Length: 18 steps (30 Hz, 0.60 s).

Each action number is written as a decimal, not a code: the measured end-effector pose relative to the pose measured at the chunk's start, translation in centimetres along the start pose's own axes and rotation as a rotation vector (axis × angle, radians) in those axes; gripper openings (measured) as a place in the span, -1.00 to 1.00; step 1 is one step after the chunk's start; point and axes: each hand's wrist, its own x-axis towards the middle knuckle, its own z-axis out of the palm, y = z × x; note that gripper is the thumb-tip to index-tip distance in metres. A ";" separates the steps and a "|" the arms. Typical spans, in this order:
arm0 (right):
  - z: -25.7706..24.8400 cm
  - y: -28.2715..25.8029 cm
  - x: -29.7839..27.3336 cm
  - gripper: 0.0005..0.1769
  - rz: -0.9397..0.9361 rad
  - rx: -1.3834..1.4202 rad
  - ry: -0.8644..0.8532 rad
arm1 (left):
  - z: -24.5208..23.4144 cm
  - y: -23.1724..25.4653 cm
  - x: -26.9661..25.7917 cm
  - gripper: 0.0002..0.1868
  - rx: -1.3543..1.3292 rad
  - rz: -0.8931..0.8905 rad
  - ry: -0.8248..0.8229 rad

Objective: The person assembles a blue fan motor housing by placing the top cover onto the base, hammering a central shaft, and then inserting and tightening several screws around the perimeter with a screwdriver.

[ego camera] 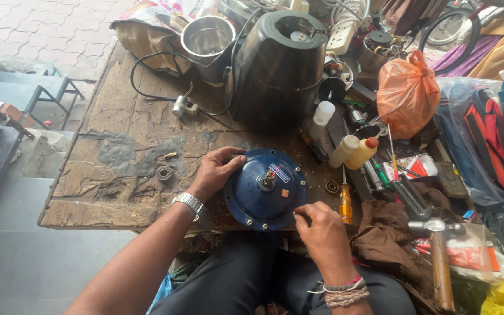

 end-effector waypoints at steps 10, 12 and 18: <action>0.0 -0.6 0.5 -0.80 0.094 -0.085 -0.055 | 0.0 0.3 0.0 -0.62 -0.001 -0.003 -0.007; 0.0 -0.6 0.6 -0.78 0.127 -0.108 -0.067 | 0.1 0.8 -0.1 -0.62 0.024 -0.038 -0.006; 0.3 -0.2 0.4 -0.84 0.010 -0.013 -0.028 | 0.1 1.1 -0.3 -0.62 0.045 -0.007 -0.009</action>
